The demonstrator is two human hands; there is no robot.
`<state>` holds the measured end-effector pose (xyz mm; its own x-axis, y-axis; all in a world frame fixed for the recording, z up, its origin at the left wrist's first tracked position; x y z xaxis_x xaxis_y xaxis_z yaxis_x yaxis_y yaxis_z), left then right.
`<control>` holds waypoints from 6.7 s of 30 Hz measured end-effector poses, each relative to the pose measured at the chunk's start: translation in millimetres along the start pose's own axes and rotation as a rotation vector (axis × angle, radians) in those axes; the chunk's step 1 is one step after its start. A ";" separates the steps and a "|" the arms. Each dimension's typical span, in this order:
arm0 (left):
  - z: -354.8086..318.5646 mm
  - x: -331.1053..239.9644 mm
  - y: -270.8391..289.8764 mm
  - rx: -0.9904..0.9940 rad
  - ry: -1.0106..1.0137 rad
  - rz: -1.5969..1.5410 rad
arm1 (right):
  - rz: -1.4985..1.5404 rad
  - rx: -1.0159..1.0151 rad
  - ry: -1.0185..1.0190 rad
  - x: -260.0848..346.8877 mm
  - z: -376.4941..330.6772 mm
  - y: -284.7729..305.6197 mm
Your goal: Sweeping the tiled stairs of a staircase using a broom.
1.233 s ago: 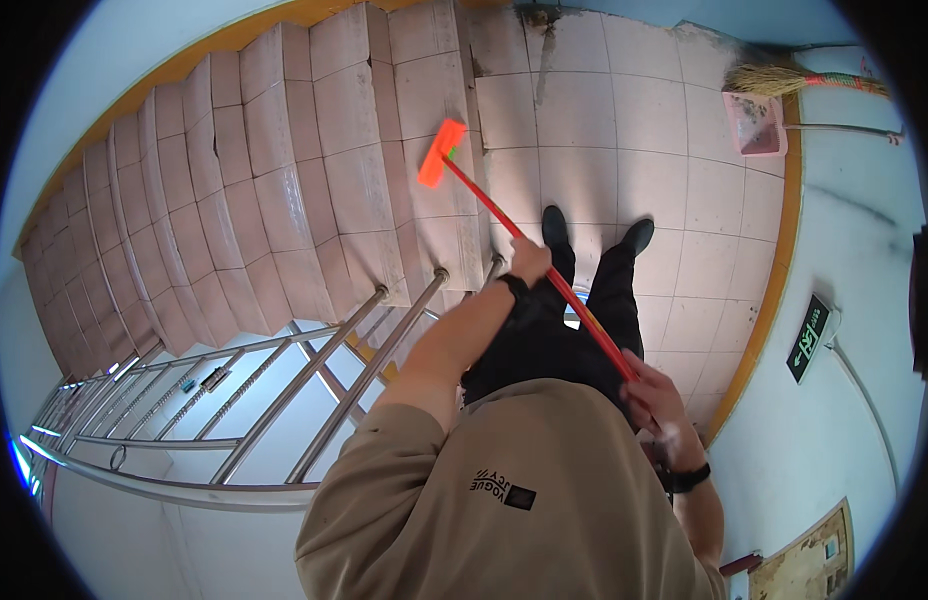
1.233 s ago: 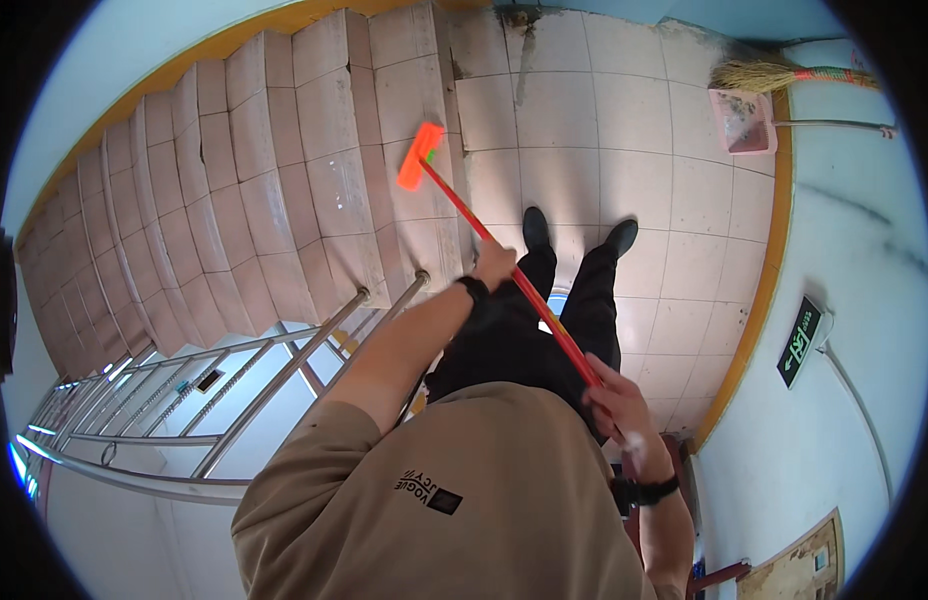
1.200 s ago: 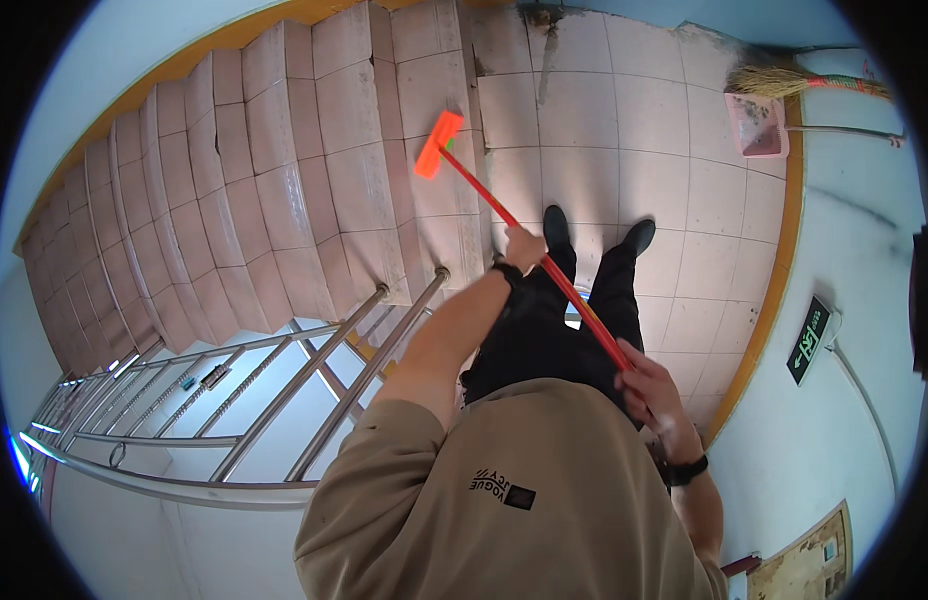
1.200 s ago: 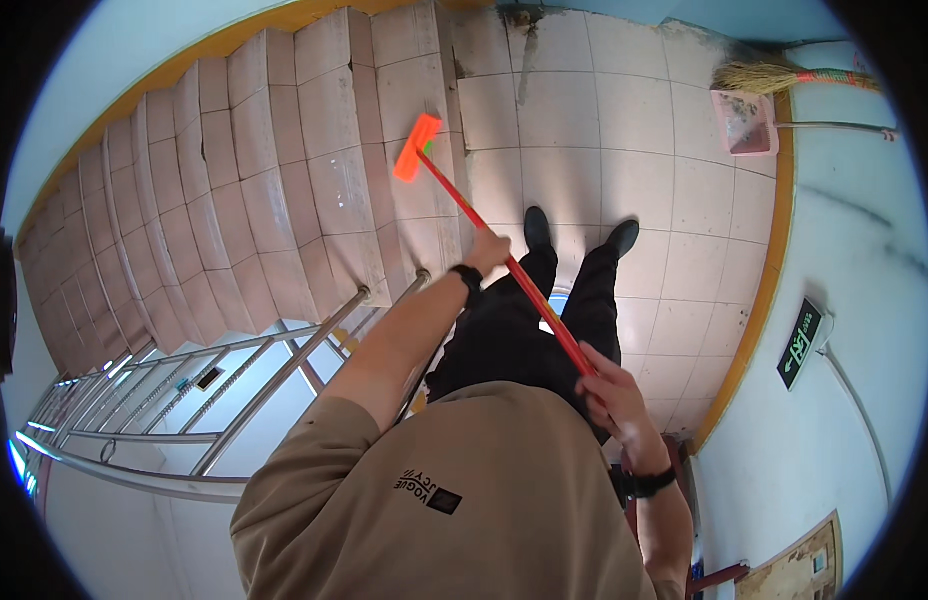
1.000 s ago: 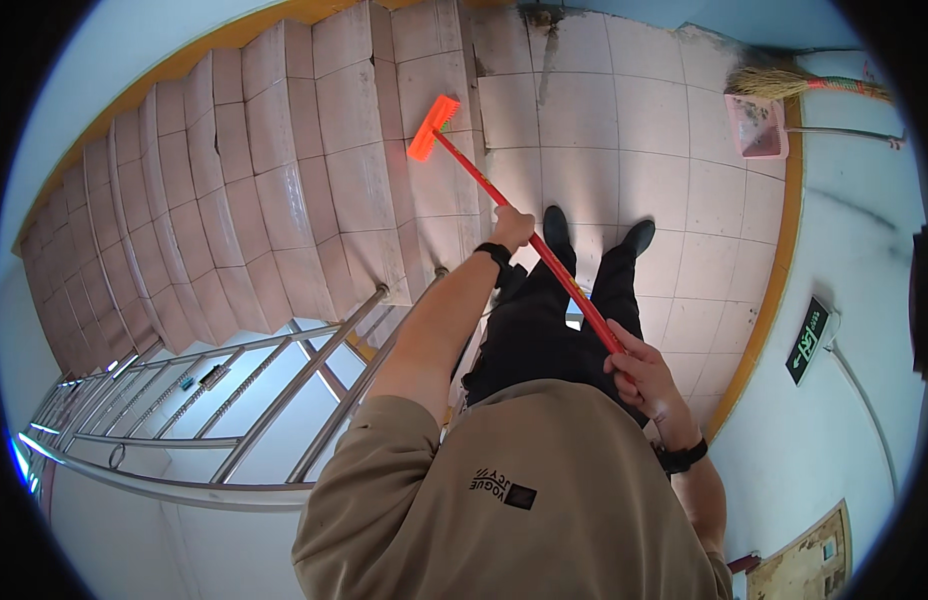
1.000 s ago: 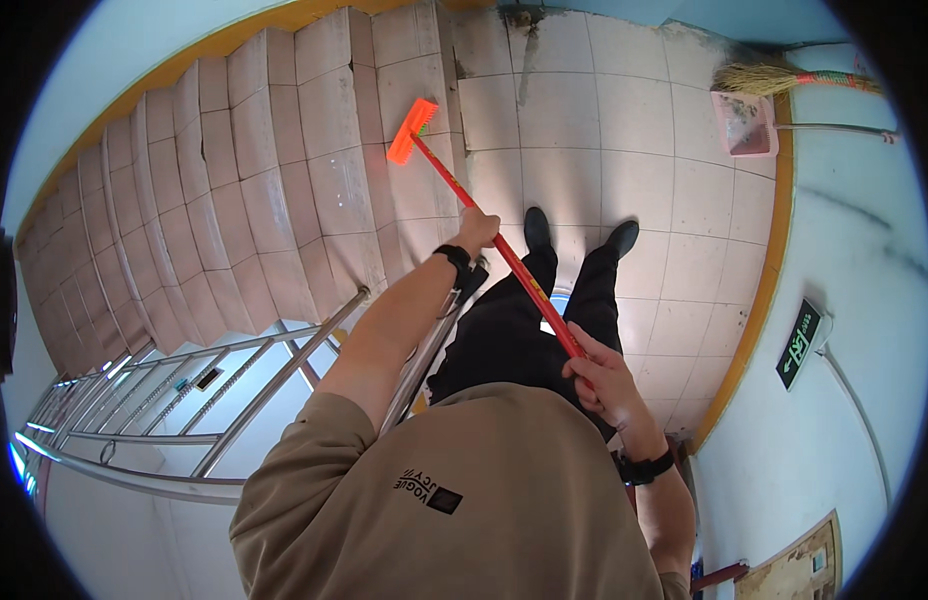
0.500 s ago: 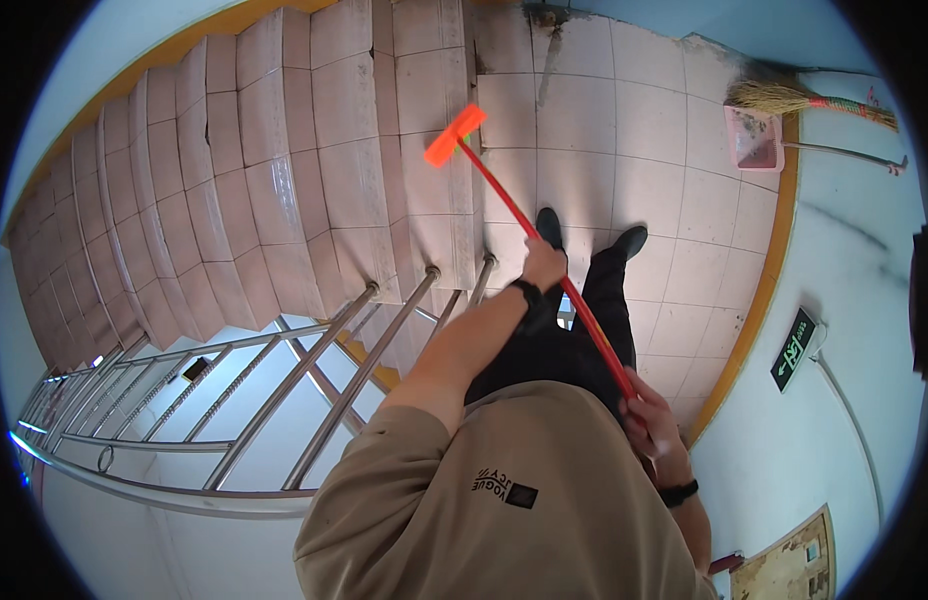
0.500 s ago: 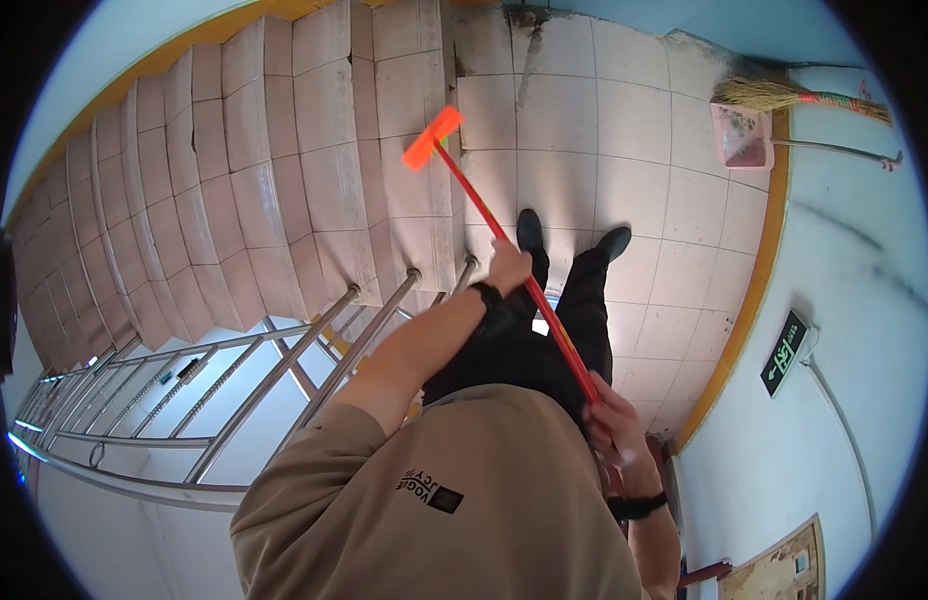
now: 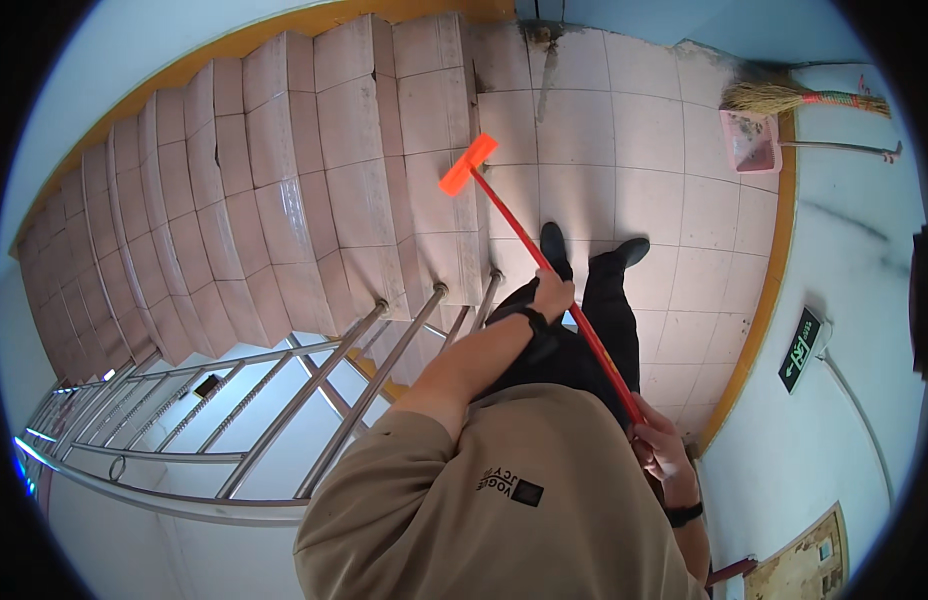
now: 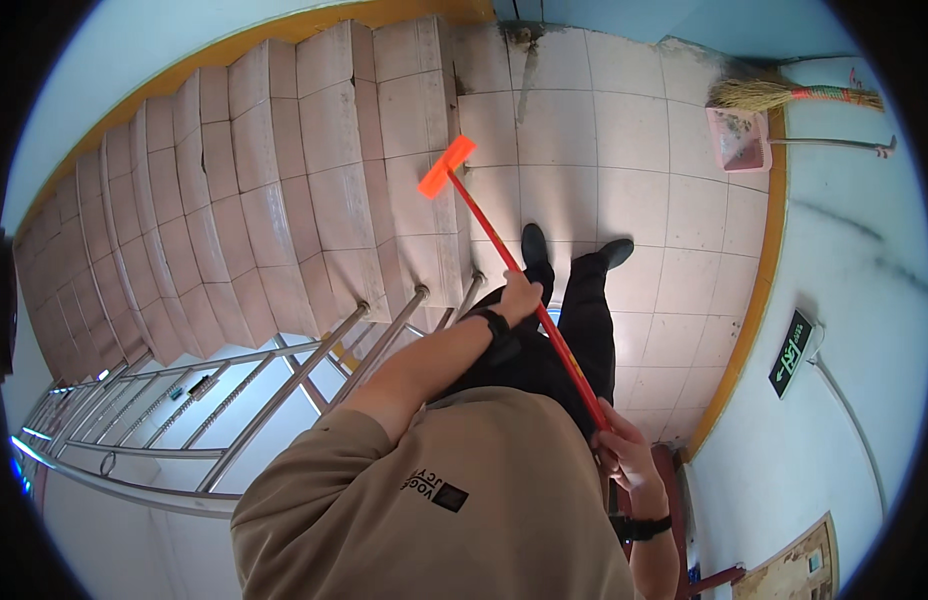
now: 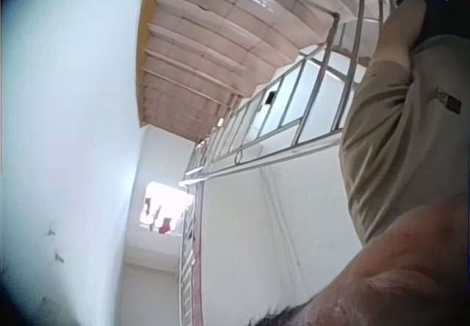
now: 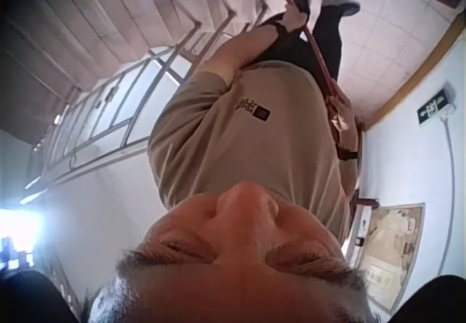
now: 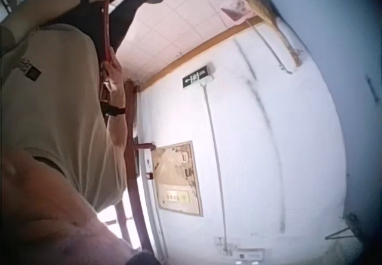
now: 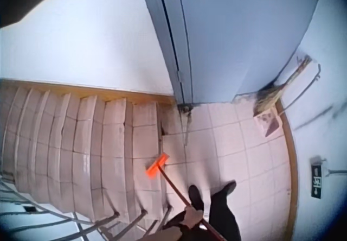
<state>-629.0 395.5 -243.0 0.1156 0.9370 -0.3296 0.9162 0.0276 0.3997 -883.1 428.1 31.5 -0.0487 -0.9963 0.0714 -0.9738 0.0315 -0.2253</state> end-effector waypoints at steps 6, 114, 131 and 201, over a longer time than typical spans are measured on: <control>53.0 -7.9 6.2 -0.053 -0.026 0.051 | 0.085 0.010 -0.012 17.2 13.4 -19.8; 122.4 -127.9 135.0 0.219 0.044 0.374 | 0.149 -0.014 -0.038 109.9 45.1 -158.2; 161.4 -138.3 138.1 0.185 -0.065 0.374 | 0.078 -0.052 -0.090 129.0 58.1 -162.0; 77.7 -60.8 74.2 0.283 0.046 0.345 | 0.002 -0.101 -0.064 69.6 9.8 -105.4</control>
<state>-538.3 313.5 -259.8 0.4214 0.8893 -0.1775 0.8967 -0.3794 0.2280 -781.7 354.7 50.7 -0.0395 -0.9992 0.0083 -0.9912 0.0382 -0.1264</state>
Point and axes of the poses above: each hand's wrist, its own z-axis towards the middle knuckle, its own y-axis out of the back of the hand, x = y × z, the point moved 4 cm from there along z, towards the middle knuckle, and after that the axes turned 8 degrees about -x, right-handed, at the moved point
